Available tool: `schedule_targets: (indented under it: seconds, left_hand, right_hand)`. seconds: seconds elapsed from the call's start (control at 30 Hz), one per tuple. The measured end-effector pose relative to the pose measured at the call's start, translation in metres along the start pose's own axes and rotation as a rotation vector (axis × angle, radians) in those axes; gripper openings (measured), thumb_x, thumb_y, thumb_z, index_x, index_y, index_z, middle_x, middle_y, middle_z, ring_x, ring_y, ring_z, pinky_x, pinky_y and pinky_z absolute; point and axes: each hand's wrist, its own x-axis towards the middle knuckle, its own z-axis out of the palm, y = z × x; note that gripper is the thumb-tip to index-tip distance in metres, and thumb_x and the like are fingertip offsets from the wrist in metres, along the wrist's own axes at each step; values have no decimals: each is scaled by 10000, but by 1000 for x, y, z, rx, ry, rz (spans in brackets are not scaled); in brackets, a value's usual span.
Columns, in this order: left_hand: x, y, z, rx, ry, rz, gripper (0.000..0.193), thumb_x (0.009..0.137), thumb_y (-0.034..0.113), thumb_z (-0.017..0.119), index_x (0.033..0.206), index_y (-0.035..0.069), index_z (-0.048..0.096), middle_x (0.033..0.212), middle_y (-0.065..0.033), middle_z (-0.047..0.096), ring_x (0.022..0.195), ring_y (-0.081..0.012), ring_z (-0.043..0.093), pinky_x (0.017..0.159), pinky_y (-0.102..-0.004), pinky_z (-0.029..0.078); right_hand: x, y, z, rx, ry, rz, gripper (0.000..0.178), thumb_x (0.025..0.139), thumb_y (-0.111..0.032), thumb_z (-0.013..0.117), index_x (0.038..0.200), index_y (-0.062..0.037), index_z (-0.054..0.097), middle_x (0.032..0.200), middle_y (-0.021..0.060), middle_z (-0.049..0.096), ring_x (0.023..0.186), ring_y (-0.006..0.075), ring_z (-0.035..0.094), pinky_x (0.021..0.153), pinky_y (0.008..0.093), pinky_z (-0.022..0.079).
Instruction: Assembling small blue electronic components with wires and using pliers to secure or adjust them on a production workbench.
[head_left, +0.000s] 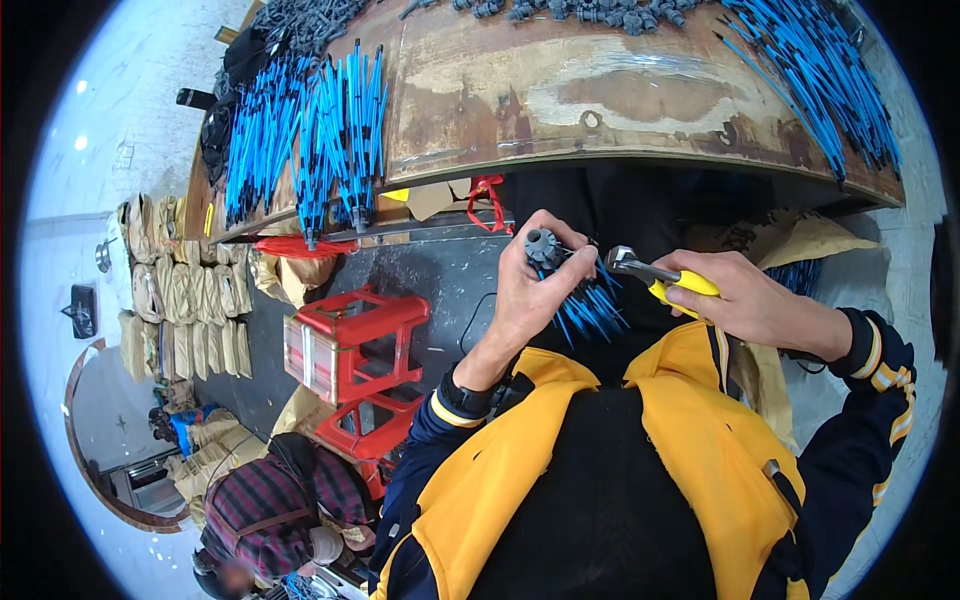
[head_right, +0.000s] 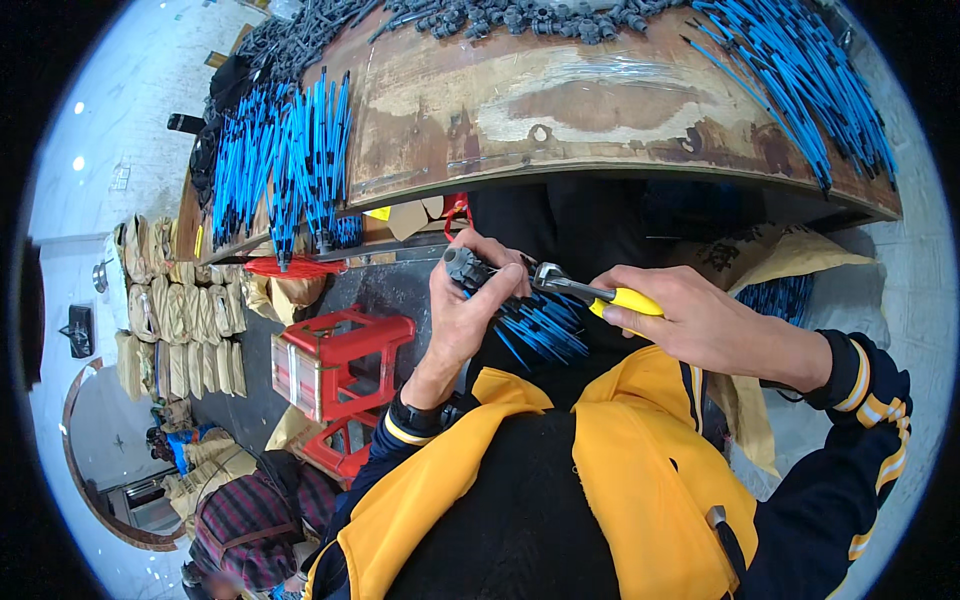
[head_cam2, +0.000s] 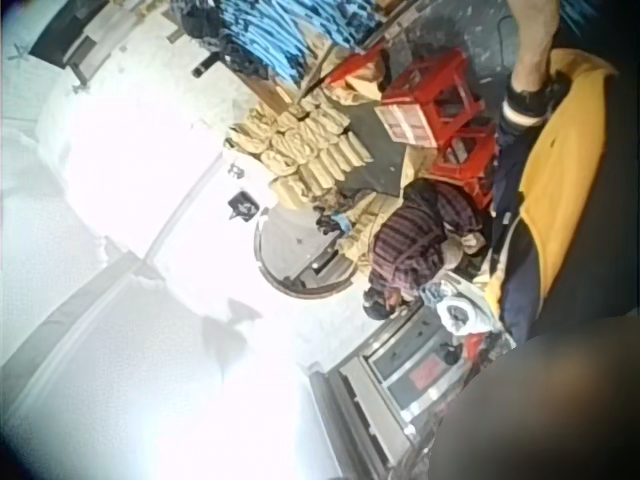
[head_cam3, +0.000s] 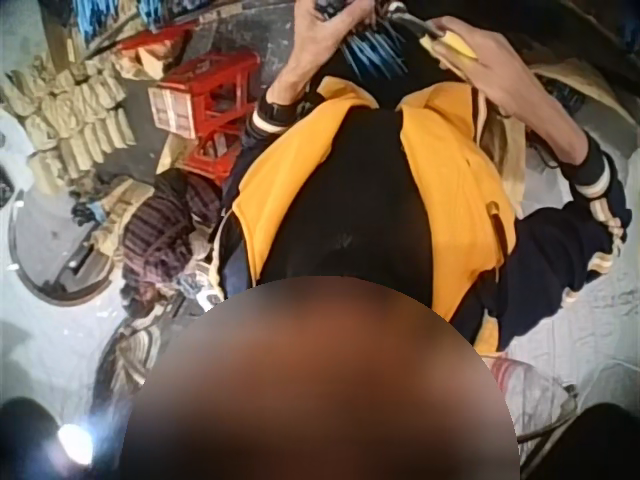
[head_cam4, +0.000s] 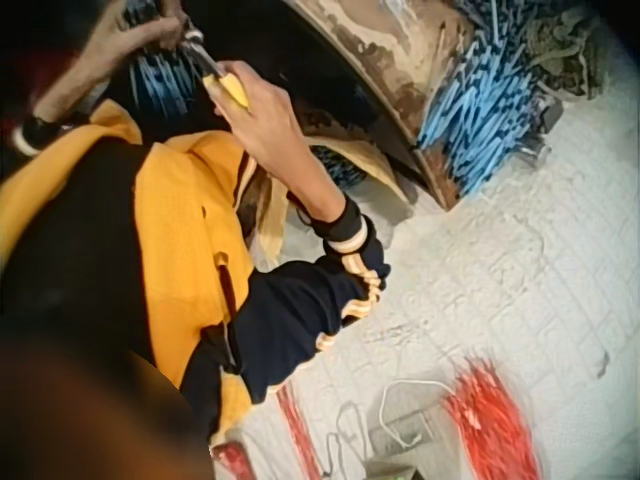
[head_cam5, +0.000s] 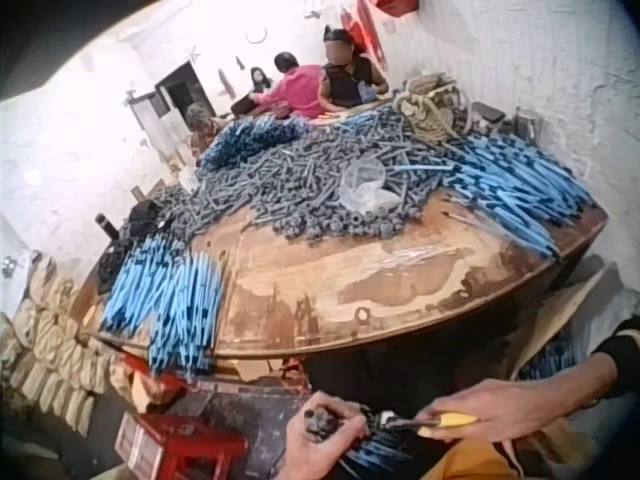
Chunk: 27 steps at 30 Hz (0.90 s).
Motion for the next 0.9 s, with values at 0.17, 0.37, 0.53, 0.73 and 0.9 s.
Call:
schedule_targets:
  seconds: [0.17,0.37,0.53,0.73,0.9]
  left_hand:
    - [1,8,0,6,-84,1,256,813,89,756,1004,14,603,834,-39,650,767,-90,615,701,-242,495]
    - [6,19,-6,158,-271,-58,372,784,121,810,1053,1,583,851,-65,649,818,-147,647,835,-304,513]
    - [10,25,-4,161,-295,-114,425,762,125,827,1096,4,593,887,-56,662,861,-125,649,824,-271,506]
    - [24,20,-14,207,-353,-21,419,786,135,815,1127,24,597,914,-36,653,875,-107,633,812,-250,498]
    - [18,18,-7,84,-377,-123,419,791,147,815,1130,33,599,926,-21,631,891,-91,607,791,-242,490]
  right_hand:
    - [-2,4,4,-7,20,-24,293,967,-217,587,1164,-1,576,830,133,622,744,239,615,682,345,467]
    - [6,-7,-1,-3,-43,21,298,967,-221,582,1162,5,577,854,144,624,767,242,619,686,345,468]
    - [3,-2,2,-34,-12,45,295,965,-203,570,1172,8,569,885,154,617,801,254,618,686,352,468]
    - [-12,-11,12,-406,169,-82,283,938,-140,574,1187,-6,561,960,164,608,842,333,618,702,376,482]
    - [-7,-11,-2,-610,215,-63,304,908,-96,580,1203,-24,563,1001,173,593,858,389,601,744,416,487]
